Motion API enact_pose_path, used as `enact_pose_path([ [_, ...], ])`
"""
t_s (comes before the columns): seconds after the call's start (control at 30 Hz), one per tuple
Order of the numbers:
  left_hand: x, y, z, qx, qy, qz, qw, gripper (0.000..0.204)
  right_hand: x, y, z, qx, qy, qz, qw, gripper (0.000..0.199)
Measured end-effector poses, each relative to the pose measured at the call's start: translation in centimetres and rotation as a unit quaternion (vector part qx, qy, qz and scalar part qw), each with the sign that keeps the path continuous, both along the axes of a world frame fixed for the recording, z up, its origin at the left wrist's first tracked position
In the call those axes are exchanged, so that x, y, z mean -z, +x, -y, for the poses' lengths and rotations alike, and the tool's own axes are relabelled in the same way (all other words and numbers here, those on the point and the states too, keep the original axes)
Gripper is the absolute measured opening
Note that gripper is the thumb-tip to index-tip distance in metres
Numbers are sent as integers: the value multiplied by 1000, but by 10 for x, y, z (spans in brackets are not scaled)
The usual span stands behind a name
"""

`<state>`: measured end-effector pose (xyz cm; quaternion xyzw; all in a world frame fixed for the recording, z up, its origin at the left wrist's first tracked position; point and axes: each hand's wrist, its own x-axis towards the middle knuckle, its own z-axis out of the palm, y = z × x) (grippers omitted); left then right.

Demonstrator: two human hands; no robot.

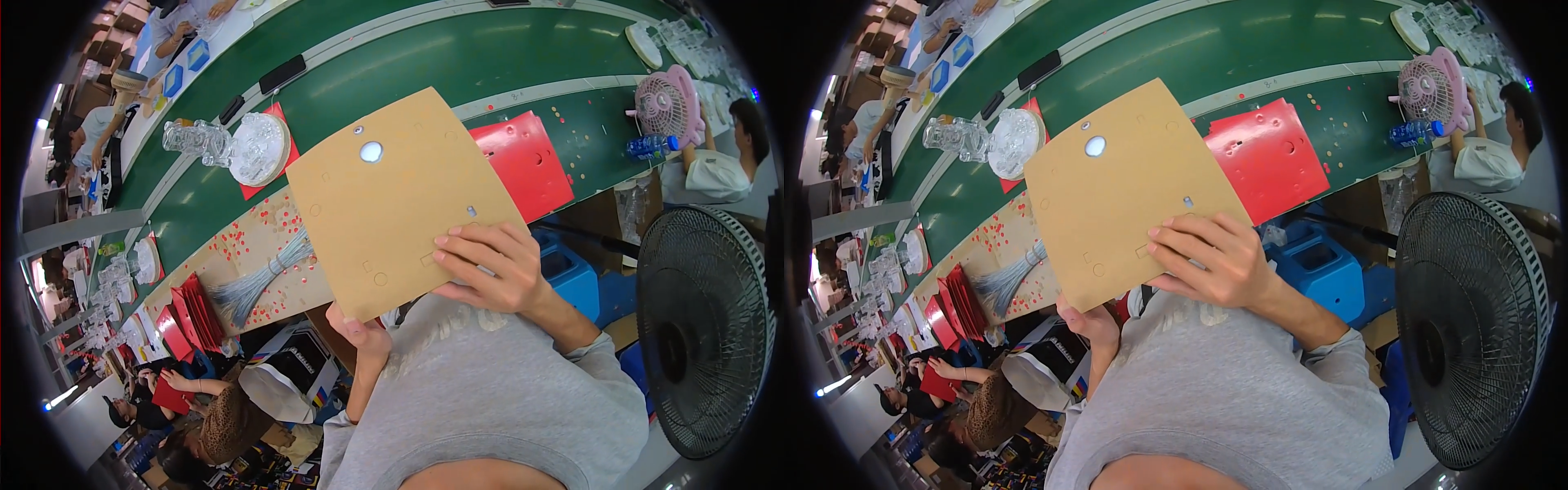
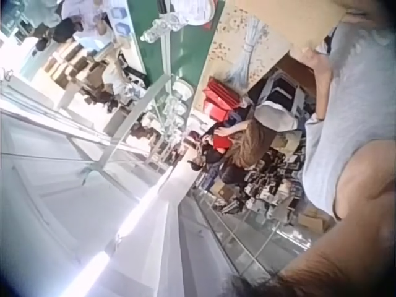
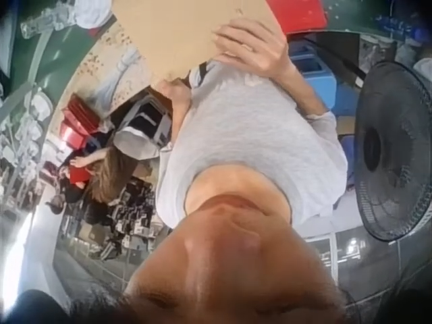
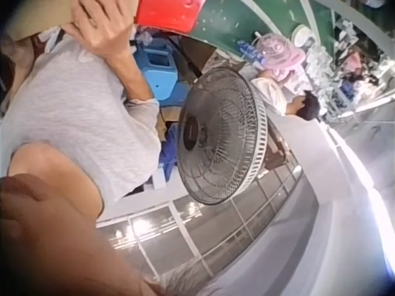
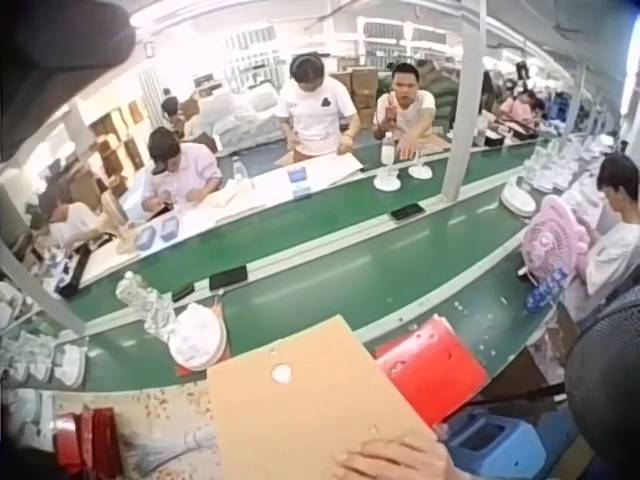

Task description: Threading components and wires through a cardboard template and a plastic base on an assembly line.

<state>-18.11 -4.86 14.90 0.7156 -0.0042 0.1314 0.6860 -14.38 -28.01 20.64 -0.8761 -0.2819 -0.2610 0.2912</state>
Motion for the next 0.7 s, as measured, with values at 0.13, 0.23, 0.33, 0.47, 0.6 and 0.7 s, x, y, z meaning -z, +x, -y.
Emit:
enact_pose_path([
  [0.13,-18,4,5,-21,19,-54,998,58,-3,-8,-7,48,4,-8,999,40],
  [0.23,-25,5,6,-33,32,-93,995,48,-5,-9,-8,68,5,-23,997,40],
  [0.33,-24,6,8,-36,16,-88,995,43,4,-17,-5,62,10,3,998,39],
  [0.47,-21,6,8,-49,-13,-85,995,44,7,-19,-6,64,12,23,998,36],
  [0.6,-24,4,10,-74,-27,-98,992,46,7,-21,-7,31,4,30,999,33],
  [0.7,-22,3,8,-66,-28,-101,992,49,6,-21,-7,49,10,30,998,33],
])
